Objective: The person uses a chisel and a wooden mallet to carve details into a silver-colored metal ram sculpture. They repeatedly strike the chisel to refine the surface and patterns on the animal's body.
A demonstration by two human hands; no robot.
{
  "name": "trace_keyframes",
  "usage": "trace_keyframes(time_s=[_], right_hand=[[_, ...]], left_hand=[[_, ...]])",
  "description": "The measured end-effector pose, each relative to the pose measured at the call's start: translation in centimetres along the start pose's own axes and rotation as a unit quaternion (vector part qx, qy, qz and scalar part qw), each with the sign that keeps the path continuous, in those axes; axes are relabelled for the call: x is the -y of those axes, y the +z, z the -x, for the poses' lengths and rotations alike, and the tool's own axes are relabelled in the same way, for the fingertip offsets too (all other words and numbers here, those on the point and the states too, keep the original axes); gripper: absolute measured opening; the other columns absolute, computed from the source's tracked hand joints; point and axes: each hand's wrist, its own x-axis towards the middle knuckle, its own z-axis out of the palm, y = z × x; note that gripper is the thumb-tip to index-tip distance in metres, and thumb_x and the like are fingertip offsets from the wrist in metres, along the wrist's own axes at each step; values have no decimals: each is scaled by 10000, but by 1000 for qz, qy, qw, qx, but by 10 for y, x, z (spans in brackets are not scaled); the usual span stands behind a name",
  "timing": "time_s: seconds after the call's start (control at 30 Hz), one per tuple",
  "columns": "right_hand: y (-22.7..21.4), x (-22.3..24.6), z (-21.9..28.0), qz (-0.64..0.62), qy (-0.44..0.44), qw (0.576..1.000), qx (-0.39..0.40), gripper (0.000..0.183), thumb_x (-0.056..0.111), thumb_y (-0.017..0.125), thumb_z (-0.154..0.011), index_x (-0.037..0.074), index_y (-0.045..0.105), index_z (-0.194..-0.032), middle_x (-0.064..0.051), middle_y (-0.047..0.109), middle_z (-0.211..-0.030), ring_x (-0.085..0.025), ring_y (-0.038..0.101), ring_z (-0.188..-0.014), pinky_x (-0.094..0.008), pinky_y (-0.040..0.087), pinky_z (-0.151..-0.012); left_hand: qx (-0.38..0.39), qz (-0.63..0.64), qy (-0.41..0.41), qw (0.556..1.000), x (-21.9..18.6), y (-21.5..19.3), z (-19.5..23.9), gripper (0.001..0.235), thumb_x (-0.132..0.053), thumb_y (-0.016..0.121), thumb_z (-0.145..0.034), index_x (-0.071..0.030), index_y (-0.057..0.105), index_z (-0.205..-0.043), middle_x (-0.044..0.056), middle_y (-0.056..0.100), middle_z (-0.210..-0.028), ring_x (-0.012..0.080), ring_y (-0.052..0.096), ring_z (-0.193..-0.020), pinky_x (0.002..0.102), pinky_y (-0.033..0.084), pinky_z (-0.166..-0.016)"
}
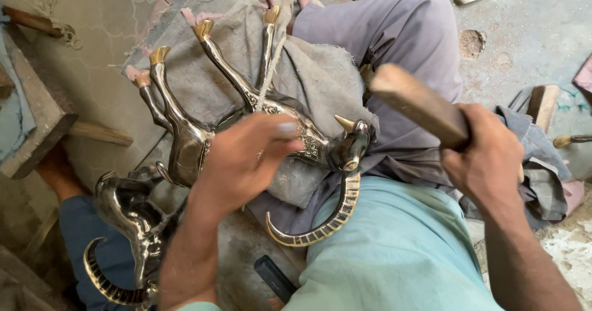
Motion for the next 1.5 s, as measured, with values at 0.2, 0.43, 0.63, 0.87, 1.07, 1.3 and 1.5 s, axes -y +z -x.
trace_keyframes(time_s=[0.2,0.43,0.63,0.87,1.07,1.3,1.5], right_hand=[[-6,-10,1,-46,118,991,37,580,181,813,-879,37,574,-1387,-221,719,-1023,-374,713,-932,-458,540,-836],[-22,9,-12,-92,67,991,71,713,118,784,-858,55,474,-1497,-166,743,-1078,-296,731,-992,-442,559,-869],[-39,21,-13,-129,55,983,116,759,46,698,-838,41,429,-1548,-191,712,-1111,-284,730,-944,-404,602,-777],[-63,39,-38,-55,-147,980,121,632,12,654,-875,-14,420,-1461,-290,649,-1131,-324,700,-798,-412,622,-683],[-87,71,-57,150,-330,930,64,620,-19,705,-883,-27,469,-1456,-248,644,-1032,-354,654,-870,-461,559,-718],[-103,104,-75,250,-425,866,81,726,-51,669,-889,-6,410,-1566,-244,591,-1173,-345,621,-991,-491,550,-899],[-104,130,-78,86,-333,919,190,714,2,687,-878,11,388,-1526,-274,554,-1149,-356,619,-986,-449,566,-765]], left_hand=[[-225,157,-228,934,3,25,65,397,-4,726,-979,21,483,-1292,132,743,-1027,152,756,-894,276,652,-753],[-255,231,-249,905,17,61,92,324,-19,674,-1042,18,491,-1308,162,727,-1078,200,755,-971,325,679,-843],[-256,334,-219,880,19,81,88,360,-84,697,-1028,-18,456,-1287,136,747,-1047,197,773,-947,322,680,-824],[-117,106,-139,978,33,77,64,312,-134,693,-1054,-22,454,-1221,125,737,-983,239,781,-910,332,625,-753],[-113,73,-136,982,25,80,56,313,-145,701,-1052,-31,467,-1226,146,700,-957,282,748,-845,384,595,-680],[-102,62,-129,984,31,83,60,342,-238,660,-1064,-25,463,-1245,132,703,-965,290,749,-861,400,596,-681],[-94,37,-125,987,35,88,64,350,-301,578,-1122,-4,460,-1265,140,694,-977,324,741,-885,414,594,-693]])
